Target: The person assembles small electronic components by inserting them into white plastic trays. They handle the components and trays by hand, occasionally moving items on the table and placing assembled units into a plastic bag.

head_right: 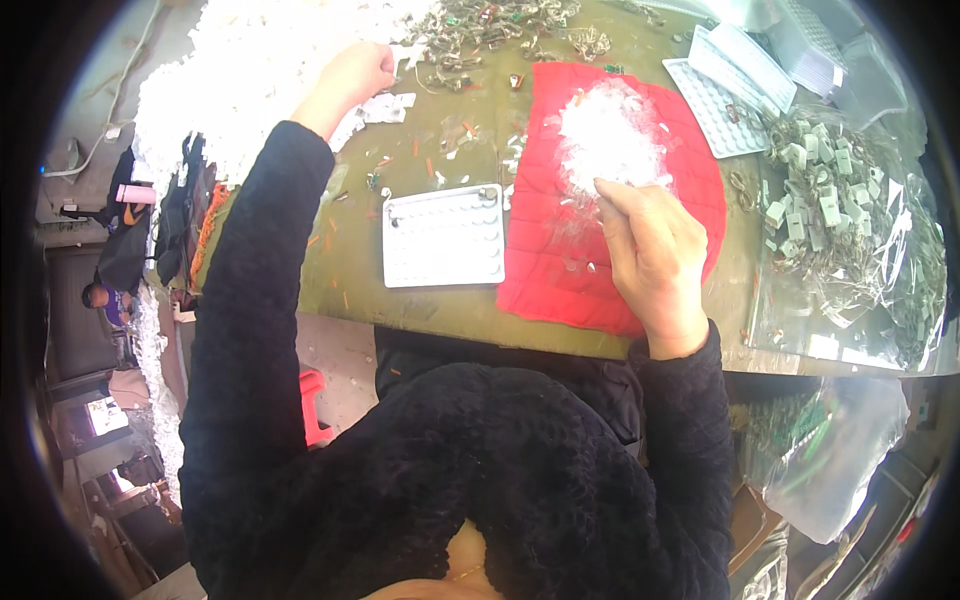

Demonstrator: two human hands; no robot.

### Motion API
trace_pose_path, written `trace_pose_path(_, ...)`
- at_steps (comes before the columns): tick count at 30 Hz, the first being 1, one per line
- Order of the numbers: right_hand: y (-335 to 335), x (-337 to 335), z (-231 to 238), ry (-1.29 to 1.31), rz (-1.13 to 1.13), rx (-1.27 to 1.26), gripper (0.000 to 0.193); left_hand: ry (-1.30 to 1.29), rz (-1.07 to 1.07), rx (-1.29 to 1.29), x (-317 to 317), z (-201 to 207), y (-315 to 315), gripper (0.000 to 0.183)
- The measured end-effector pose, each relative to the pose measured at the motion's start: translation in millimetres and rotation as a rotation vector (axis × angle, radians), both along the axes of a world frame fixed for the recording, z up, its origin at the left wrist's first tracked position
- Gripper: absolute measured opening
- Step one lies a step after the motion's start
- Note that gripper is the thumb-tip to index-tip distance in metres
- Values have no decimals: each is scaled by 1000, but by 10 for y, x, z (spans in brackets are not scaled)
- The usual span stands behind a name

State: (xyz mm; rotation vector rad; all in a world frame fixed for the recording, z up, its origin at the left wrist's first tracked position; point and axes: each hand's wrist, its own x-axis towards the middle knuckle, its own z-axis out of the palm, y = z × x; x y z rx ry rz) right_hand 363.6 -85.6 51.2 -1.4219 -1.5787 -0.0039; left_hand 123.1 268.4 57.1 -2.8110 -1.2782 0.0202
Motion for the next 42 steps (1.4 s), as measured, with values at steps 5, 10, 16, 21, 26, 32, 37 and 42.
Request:
trace_pose_path(5,-29,51,-21,-7,43,-50,20,-222,95,-47,-147,38,-40,15)
trace_pose_path(10,-61,42,-6,105,-4,-22,21,-969,178,-578,-286,558,-474,23)
trace_pose_path(16,-89,-242,194,402,121,93,36,-1240,38,-922,-60,631,-1949,15)
trace_pose_path(21,-65,-642,394,341,265,-60,59,-1515,-8,-1173,212,459,-2824,15)
trace_pose_path(26,-265,-758,358,384,198,-170,31,-1831,8,-1444,107,298,-3017,11)
trace_pose_path(32,-366,-814,361,217,163,-50,26,-1825,4,-1503,1,221,-3135,12)
trace_pose_path(37,-455,-929,460,373,281,-123,26,-1768,16,-1269,-26,221,-3302,15)
trace_pose_path(42,-484,-1045,409,693,280,-321,19,-1670,-49,-1232,-148,289,-3314,21)
